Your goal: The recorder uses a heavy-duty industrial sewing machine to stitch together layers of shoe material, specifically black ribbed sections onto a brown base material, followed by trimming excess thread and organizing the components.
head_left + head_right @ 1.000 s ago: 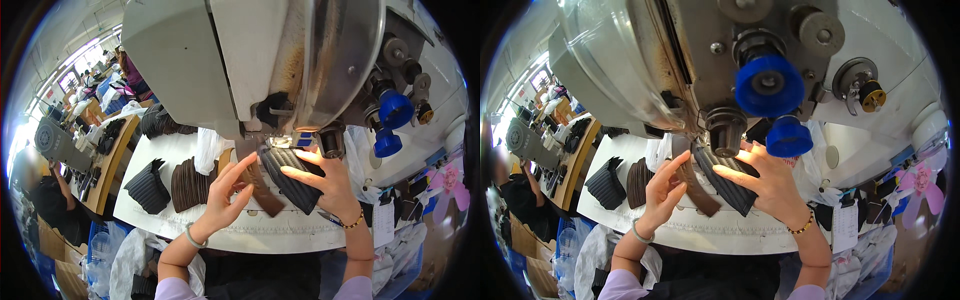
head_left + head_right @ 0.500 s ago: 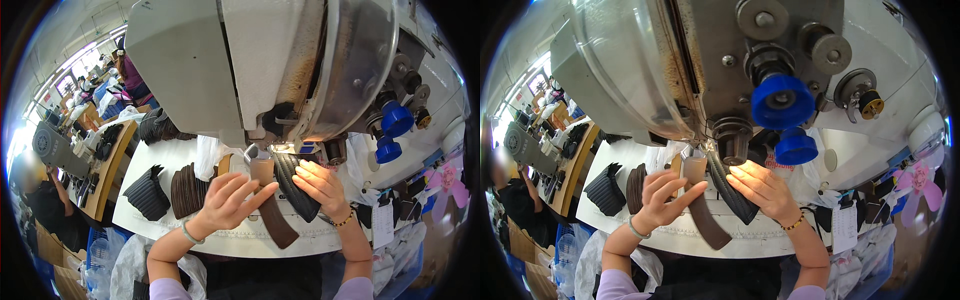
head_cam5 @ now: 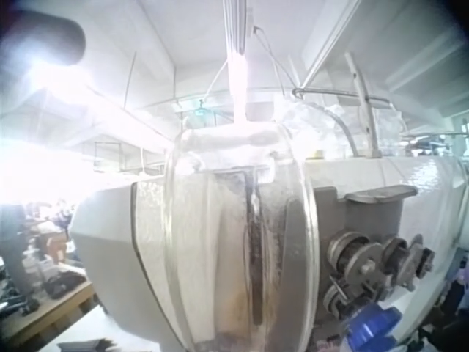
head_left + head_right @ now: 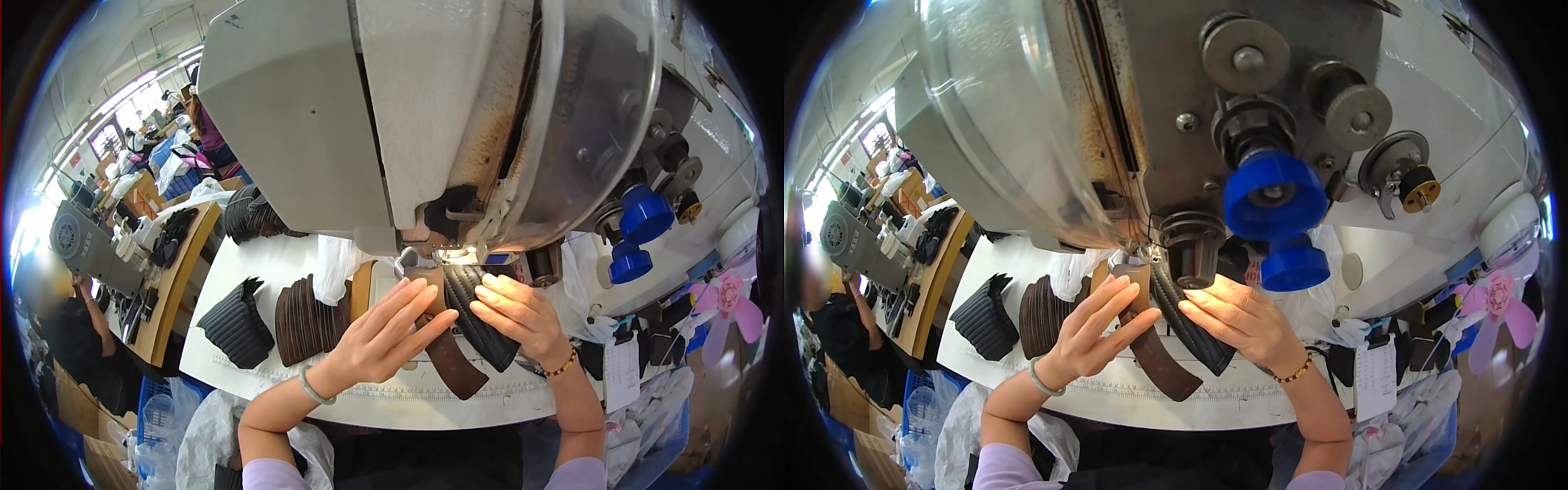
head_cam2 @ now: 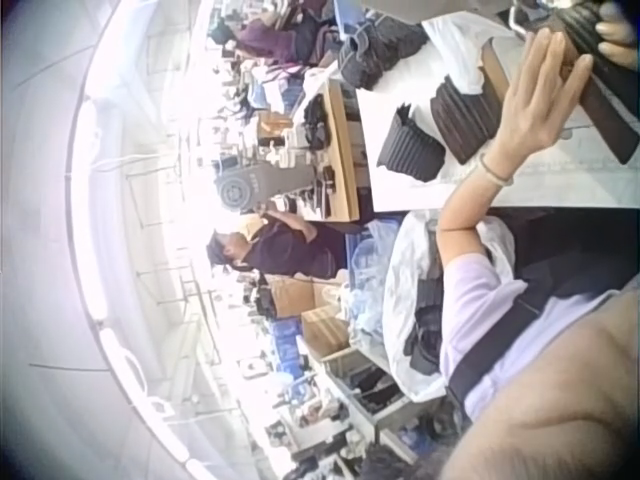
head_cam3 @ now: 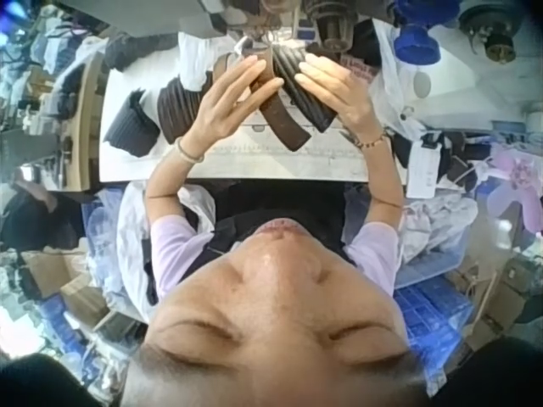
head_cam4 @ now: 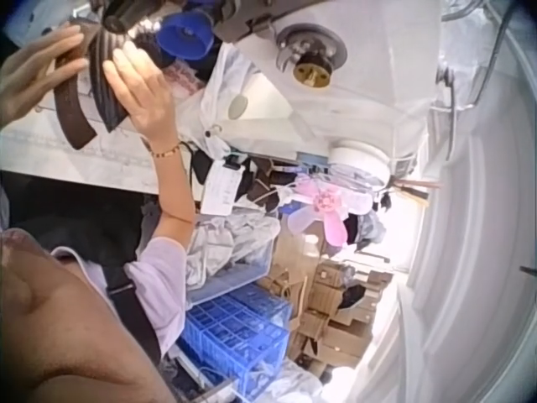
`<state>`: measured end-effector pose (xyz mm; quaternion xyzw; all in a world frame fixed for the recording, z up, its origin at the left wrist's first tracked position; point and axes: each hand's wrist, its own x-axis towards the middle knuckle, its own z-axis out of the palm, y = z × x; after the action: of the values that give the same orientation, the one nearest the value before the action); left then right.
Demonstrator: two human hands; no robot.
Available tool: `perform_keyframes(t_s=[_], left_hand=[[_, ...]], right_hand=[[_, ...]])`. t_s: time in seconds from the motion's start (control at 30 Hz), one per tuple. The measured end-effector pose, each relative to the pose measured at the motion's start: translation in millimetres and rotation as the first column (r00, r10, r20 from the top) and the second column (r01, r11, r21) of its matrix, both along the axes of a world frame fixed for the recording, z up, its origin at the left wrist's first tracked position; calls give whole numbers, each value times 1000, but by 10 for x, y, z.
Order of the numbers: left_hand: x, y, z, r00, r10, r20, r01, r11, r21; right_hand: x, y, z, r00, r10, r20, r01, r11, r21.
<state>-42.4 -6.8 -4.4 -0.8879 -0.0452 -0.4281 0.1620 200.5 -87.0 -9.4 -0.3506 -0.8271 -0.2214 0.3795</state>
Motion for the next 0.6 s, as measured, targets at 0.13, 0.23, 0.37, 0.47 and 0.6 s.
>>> perform_keyframes(t_s=[0.13, 0.23, 0.37, 0.47, 0.6], left_hand=[[33, -29, 40, 1000, -5, -24, 5, 1000, -16], [45, -31, 59, 998, -5, -64, 2, 999, -49], [41, -55, 132, 996, 16, -83, -20, 999, -46], [51, -75, 159, 996, 33, -83, -36, 999, -36], [39, -76, 205, 994, 42, -104, -47, 998, -43]], right_hand=[[8, 3, -15, 1000, -5, 3, 5, 1000, -2], [15, 10, -26, 1000, -1, -5, 1, 1000, -6], [19, 18, -24, 1000, 14, -16, -14, 1000, -13], [12, 12, -33, 1000, 3, -18, -3, 1000, -5], [-18, 5, -17, 999, 7, -45, -8, 1000, -23]])
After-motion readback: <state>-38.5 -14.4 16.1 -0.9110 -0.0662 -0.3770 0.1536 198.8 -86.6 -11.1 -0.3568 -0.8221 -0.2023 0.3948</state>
